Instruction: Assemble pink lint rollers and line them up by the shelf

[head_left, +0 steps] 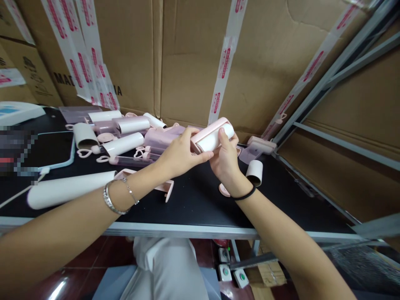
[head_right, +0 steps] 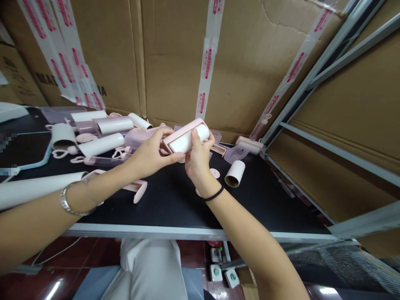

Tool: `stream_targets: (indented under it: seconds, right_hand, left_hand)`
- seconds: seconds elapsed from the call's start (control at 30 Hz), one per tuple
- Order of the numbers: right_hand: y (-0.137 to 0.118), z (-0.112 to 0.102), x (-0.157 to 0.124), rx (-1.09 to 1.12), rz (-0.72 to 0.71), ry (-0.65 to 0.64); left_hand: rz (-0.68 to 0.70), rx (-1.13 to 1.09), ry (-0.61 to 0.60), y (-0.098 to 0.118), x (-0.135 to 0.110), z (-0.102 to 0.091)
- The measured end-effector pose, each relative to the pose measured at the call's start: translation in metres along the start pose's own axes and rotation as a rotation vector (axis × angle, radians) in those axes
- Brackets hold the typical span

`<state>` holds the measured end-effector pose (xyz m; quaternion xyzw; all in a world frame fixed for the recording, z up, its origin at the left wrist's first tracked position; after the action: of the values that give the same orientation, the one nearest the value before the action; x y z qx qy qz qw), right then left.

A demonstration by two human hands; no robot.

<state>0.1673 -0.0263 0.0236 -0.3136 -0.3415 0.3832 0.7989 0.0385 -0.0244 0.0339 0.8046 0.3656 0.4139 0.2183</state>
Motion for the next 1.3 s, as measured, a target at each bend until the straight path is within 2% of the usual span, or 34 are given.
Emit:
stream_targets:
  seconds: [0.1,0.13,0.23,0.27,0.3,0.33,0.4,0.47,0.5,0.53,0.63,0.77,0.83,0.9,1.0,1.07,1.2,1.3]
  right_hand:
    - [-0.003,0.001,0.001,-0.172,-0.128,-0.223]
    - [-0.004,0.000,0.000,-0.255,-0.174,-0.261]
    - [-0.011,-0.005,-0.008,-0.571,-0.372,-0.210]
    - [-0.013,-0.006,-0.012,-0.675,-0.457,-0.215]
    - [-0.015,-0.004,-0.018,-0.770,-0.542,-0.278]
    - [-0.016,-0.001,-0.025,-0.851,-0.613,-0.413]
    - [-0.012,0.008,-0.041,-0.973,-0.670,-0.844]
    - [-0.004,0.017,-0.058,-1.052,-0.603,-1.235]
    - [0.000,0.020,-0.064,-1.085,-0.541,-1.338]
    - [0.003,0.022,-0.068,-1.119,-0.478,-1.371]
    - [0.008,0.023,-0.069,-1.205,-0.288,-1.282]
    - [0.009,0.014,-0.056,-1.314,-0.068,-1.176]
    - [0.008,0.010,-0.047,-1.405,-0.053,-1.189]
    - [0.006,0.005,-0.038,-1.516,-0.097,-1.212]
    - [-0.002,-0.001,-0.024,-1.631,-0.147,-1.147]
    - [-0.010,-0.004,-0.017,-1.629,-0.101,-1.112]
    - [-0.016,-0.003,-0.019,-1.582,0.065,-1.206]
    - [-0.014,-0.001,-0.023,-1.548,0.099,-1.214]
  left_hand:
    - [-0.174,-0.126,-0.066,-0.001,0.003,0.000]
    - [-0.227,-0.189,-0.063,-0.003,0.004,0.000]
    - [-0.323,-0.485,0.018,-0.008,0.009,0.000]
    - [-0.335,-0.596,0.062,-0.011,0.012,-0.001]
    - [-0.339,-0.697,0.113,-0.013,0.014,-0.002]
    - [-0.339,-0.778,0.166,-0.016,0.017,-0.004]
    - [-0.334,-0.857,0.283,-0.022,0.022,-0.010]
    - [-0.315,-0.837,0.379,-0.027,0.025,-0.016]
    - [-0.308,-0.804,0.415,-0.029,0.026,-0.018]
    - [-0.306,-0.772,0.435,-0.031,0.027,-0.020]
    - [-0.325,-0.746,0.443,-0.032,0.027,-0.022]
    - [-0.340,-0.850,0.430,-0.031,0.027,-0.023]
    - [-0.343,-0.904,0.422,-0.031,0.028,-0.023]
    - [-0.355,-0.940,0.415,-0.032,0.028,-0.024]
    - [-0.359,-0.957,0.399,-0.032,0.027,-0.025]
    - [-0.341,-0.968,0.384,-0.031,0.027,-0.025]
    - [-0.335,-1.018,0.362,-0.028,0.025,-0.025]
    - [-0.372,-1.026,0.361,-0.027,0.025,-0.024]
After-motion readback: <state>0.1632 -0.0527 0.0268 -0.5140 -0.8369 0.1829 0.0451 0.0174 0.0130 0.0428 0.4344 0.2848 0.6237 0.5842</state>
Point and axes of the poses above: each hand's wrist, its own x-axis towards the middle knuckle, its own z-axis out of the palm, y = z × x, the point moved 2 cm from there along x, towards the middle knuckle, and after that the axes turned 1 degree about -x, right-handed, at the moved point
